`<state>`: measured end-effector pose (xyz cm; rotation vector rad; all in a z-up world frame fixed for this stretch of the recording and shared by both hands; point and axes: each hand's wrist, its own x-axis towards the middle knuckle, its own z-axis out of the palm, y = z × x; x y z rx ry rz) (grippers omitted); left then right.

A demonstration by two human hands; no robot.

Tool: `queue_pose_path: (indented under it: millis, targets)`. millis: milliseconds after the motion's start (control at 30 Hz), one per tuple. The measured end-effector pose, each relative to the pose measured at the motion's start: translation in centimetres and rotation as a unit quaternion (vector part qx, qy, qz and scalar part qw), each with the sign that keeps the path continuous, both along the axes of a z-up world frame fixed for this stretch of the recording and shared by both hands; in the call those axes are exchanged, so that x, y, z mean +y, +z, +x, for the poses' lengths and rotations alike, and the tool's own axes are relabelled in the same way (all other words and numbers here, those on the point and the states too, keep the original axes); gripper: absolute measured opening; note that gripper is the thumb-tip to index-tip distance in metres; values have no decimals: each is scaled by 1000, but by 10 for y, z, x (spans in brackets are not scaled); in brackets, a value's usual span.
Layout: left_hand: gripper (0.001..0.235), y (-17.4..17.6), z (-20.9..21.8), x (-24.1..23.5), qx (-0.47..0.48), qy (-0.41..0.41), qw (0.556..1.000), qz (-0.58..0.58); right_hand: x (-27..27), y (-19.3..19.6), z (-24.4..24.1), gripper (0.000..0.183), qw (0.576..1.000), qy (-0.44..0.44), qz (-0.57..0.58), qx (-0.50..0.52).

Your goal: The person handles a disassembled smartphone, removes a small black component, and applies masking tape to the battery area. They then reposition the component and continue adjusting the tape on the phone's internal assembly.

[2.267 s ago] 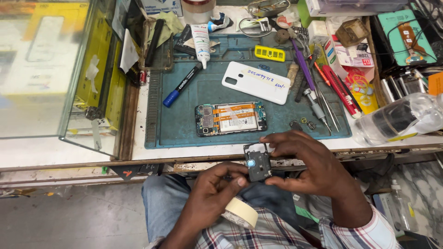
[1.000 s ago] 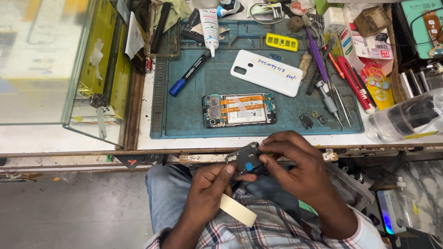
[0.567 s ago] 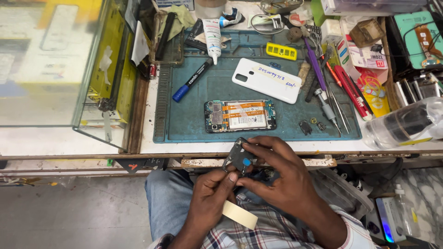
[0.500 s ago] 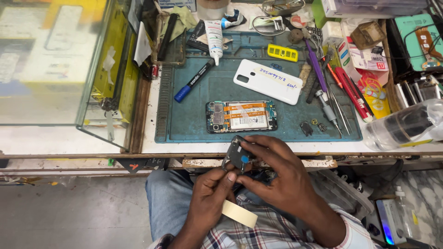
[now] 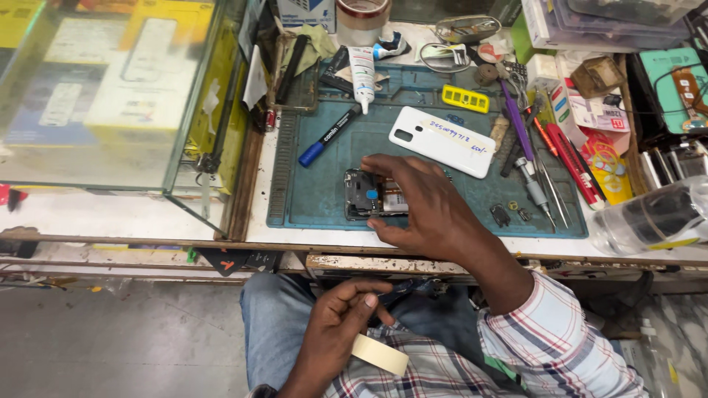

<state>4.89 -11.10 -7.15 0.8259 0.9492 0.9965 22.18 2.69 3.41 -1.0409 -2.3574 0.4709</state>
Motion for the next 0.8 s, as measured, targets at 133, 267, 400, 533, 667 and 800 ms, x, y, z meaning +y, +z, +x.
queue_pose_path:
  millis: [133,267,400,533,667,800]
  targets:
    - [28,0,-3,0,-5,-4,1000,27,6,-5,-3,89,1000,-2,-17,-13]
    - [27,1,-3,1,-2,-13,1000,21,8,-5,-1,92,1000,1,-14,-14]
    - [27,0,-4,2,-8,-18,1000,11,8,-4,0,93,1000,2,-16,-20]
    - [26,-3,-4,3,-19,-16,1000,7,9,-3,1,93,999,1,-30,-30]
    - [26,-5,-5,3,-16,-17,1000,2,8,-3,2,91,1000,7,-21,-14]
    - [26,-6,-7,3,-22,-9,1000,17,7,-3,6,87,1000,14,19,7]
